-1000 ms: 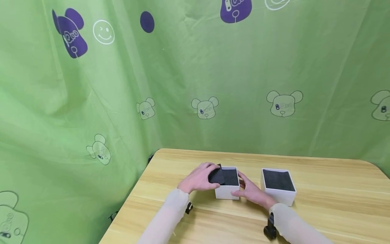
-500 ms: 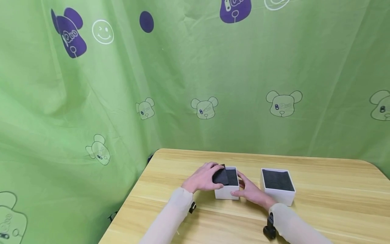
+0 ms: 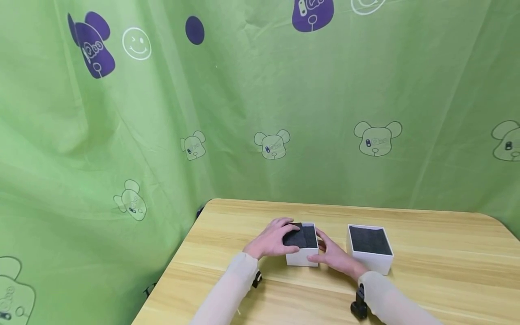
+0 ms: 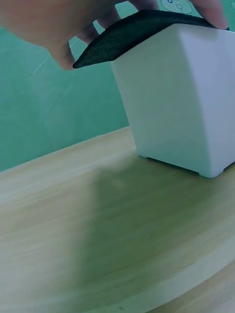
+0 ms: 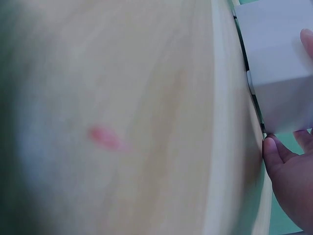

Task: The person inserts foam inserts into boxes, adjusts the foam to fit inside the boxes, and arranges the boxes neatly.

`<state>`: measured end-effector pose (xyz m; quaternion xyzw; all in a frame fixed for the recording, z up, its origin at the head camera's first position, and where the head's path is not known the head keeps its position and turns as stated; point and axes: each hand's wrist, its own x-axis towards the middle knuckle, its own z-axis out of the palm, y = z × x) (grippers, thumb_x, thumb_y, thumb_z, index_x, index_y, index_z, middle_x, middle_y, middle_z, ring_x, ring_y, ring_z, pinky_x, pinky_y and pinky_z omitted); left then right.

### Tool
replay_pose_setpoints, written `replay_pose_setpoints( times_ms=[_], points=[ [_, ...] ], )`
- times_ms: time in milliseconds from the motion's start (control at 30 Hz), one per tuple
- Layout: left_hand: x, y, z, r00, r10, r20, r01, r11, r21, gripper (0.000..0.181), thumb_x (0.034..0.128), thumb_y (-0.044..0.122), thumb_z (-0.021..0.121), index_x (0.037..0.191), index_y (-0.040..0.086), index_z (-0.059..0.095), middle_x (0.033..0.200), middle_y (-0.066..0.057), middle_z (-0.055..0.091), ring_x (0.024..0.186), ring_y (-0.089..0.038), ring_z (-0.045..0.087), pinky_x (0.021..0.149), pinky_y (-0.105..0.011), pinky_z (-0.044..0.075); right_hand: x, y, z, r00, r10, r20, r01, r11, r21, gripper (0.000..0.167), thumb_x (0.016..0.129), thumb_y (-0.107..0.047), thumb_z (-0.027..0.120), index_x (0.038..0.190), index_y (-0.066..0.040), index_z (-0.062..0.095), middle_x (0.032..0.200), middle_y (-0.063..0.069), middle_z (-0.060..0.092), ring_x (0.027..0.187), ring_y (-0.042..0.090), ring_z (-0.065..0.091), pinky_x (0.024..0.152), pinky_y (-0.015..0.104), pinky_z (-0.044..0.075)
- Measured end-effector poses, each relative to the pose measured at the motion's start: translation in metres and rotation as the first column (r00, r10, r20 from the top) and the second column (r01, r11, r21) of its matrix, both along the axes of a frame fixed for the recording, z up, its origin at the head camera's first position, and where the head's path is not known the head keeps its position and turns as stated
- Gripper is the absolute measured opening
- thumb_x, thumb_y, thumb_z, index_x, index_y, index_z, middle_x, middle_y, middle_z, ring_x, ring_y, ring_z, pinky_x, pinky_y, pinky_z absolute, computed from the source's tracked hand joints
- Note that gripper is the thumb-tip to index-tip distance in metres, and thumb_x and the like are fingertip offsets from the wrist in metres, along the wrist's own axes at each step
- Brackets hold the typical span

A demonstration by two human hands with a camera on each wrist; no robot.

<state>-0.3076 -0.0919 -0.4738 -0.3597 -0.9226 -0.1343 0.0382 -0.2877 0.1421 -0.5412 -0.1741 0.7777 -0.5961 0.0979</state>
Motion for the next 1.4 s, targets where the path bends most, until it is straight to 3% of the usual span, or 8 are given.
replay_pose_setpoints(
  times_ms=[167,333,567,967,1233,1400],
  points=[
    [0.002,-0.005,-0.003,1.0,-0.001,0.02,0.001,1.0,-0.014,0.057,0.0865,0.059,0.056,0.136,0.031,0.051,0.151,-0.006,0.029,0.138,-0.027,0.023,0.11,-0.044,0.026,0.001,0.001,0.001,1.0,0.003,0.0,-0.003,1.0,-0.004,0.102,0.08,-0.016,0.077,0.151,-0.003,0.006,0.15,0.029,0.017,0.131,0.043,0.032,0.103,0.048,0.036],
    [0.004,-0.007,-0.004,0.999,0.001,0.053,0.001,0.999,-0.033,0.059,0.09,0.059,0.05,0.141,0.03,0.045,0.152,-0.01,0.027,0.139,-0.027,0.023,0.108,-0.042,0.031,0.0,0.002,0.0,1.0,0.001,0.001,-0.001,1.0,0.006,0.103,0.08,-0.017,0.077,0.151,-0.003,0.005,0.15,0.03,0.017,0.131,0.044,0.032,0.103,0.049,0.035],
    [0.005,-0.002,-0.006,0.999,-0.016,-0.032,0.013,0.993,-0.119,0.067,0.0905,0.062,0.045,0.146,0.025,0.037,0.151,-0.011,0.028,0.139,-0.026,0.022,0.109,-0.038,0.03,0.0,0.002,0.0,1.0,0.004,-0.001,-0.003,1.0,0.014,0.102,0.08,-0.018,0.077,0.151,-0.003,0.005,0.152,0.028,0.013,0.132,0.044,0.03,0.104,0.05,0.034],
    [0.001,0.007,-0.01,0.991,-0.051,-0.12,0.03,0.985,-0.17,0.065,0.093,0.061,0.041,0.146,0.023,0.037,0.15,-0.013,0.031,0.139,-0.027,0.025,0.112,-0.036,0.023,0.001,0.0,0.001,1.0,0.011,0.001,-0.011,1.0,0.007,0.101,0.081,-0.017,0.076,0.151,-0.003,0.005,0.152,0.028,0.013,0.132,0.044,0.03,0.102,0.047,0.037],
    [0.001,0.012,-0.008,0.992,-0.055,-0.112,0.033,0.981,-0.19,0.064,0.0944,0.06,0.037,0.147,0.023,0.037,0.151,-0.013,0.029,0.14,-0.027,0.022,0.113,-0.039,0.021,0.0,0.0,0.001,1.0,0.007,0.0,-0.007,1.0,0.01,0.099,0.081,-0.016,0.076,0.151,-0.002,0.006,0.152,0.028,0.011,0.132,0.044,0.029,0.102,0.047,0.037],
    [0.001,0.01,-0.01,0.996,-0.022,-0.089,0.007,0.986,-0.169,0.067,0.0928,0.063,0.038,0.148,0.026,0.034,0.154,-0.012,0.022,0.141,-0.027,0.017,0.114,-0.043,0.017,0.001,0.0,0.002,1.0,0.002,0.006,-0.002,1.0,0.022,0.1,0.081,-0.018,0.076,0.151,-0.003,0.006,0.152,0.027,0.012,0.132,0.044,0.03,0.102,0.047,0.037]
  ],
)
